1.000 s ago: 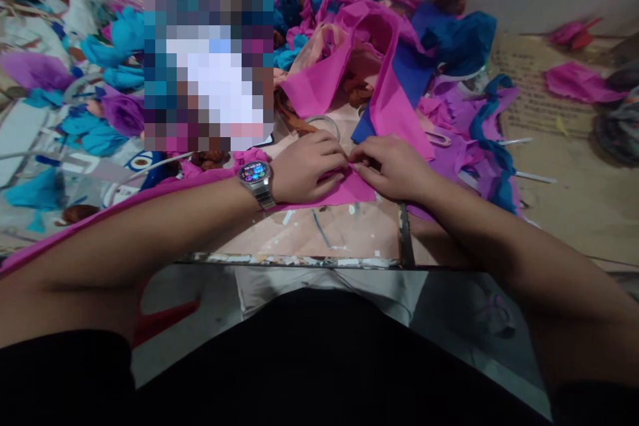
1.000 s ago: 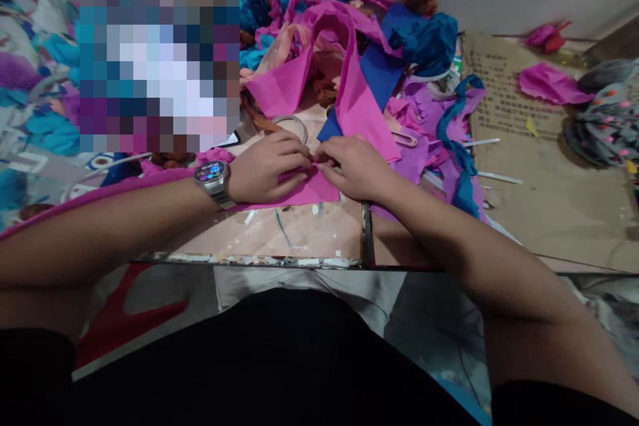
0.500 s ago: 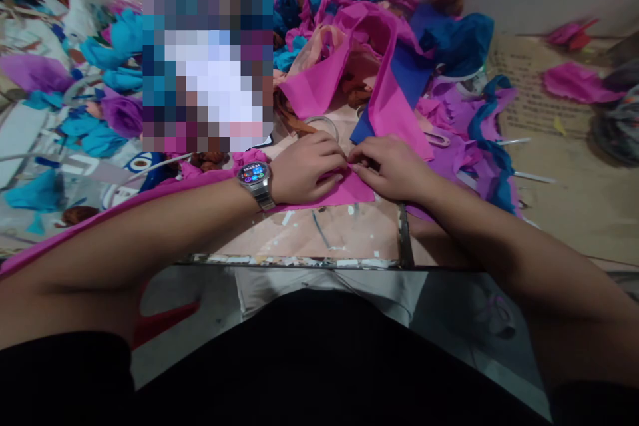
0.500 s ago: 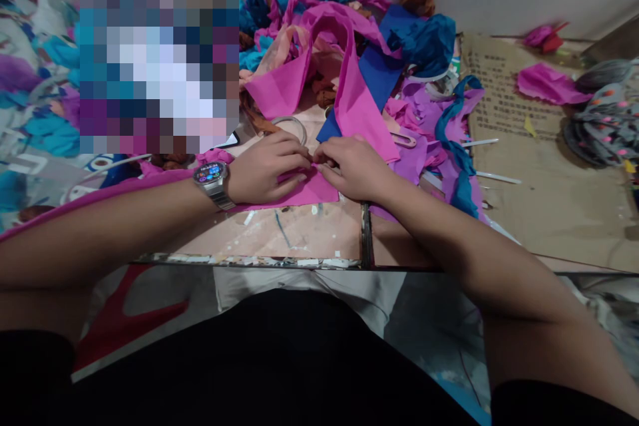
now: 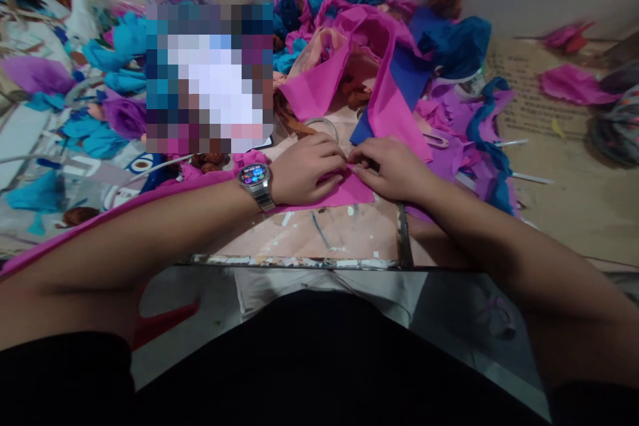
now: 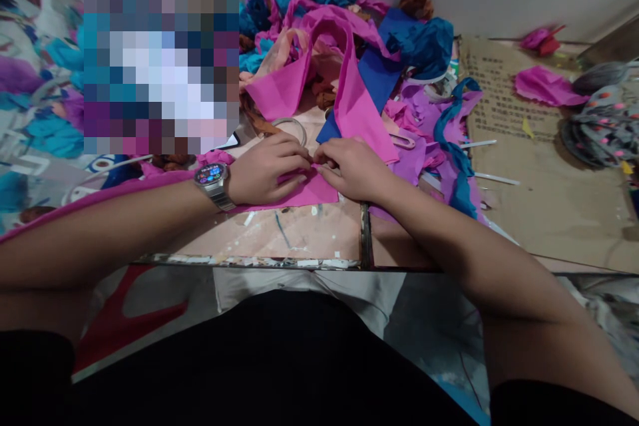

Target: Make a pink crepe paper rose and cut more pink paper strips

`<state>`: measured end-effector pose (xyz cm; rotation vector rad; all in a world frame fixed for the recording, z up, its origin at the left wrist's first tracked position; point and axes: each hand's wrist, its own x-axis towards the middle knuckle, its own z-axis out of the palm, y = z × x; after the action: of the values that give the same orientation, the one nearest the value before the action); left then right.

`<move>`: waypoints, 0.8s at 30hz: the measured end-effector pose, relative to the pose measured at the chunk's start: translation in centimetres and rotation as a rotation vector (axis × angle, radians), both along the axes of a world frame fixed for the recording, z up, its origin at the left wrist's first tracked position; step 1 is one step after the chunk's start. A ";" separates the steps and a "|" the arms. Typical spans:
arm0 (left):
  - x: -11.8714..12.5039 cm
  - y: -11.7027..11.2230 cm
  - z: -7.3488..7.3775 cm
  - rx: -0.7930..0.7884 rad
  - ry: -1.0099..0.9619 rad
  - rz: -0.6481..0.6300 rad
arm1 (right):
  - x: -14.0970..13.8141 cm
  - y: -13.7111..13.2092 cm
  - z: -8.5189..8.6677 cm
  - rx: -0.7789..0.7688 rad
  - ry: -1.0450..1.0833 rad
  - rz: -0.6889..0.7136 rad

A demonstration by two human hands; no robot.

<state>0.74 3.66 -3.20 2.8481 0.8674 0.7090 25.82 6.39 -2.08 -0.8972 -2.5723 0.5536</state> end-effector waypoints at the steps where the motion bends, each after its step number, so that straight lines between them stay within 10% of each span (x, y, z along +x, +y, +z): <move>1: 0.0 0.0 0.0 -0.003 -0.002 0.002 | 0.0 0.0 0.0 -0.005 0.011 -0.005; 24: 0.0 -0.1 -0.1 -0.014 -0.047 0.063 | -0.4 -0.6 0.7 0.081 -0.185 -0.046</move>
<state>0.71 3.59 -3.29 2.7910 0.9551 0.7714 25.43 5.77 -1.39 -1.0202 -2.7080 0.3650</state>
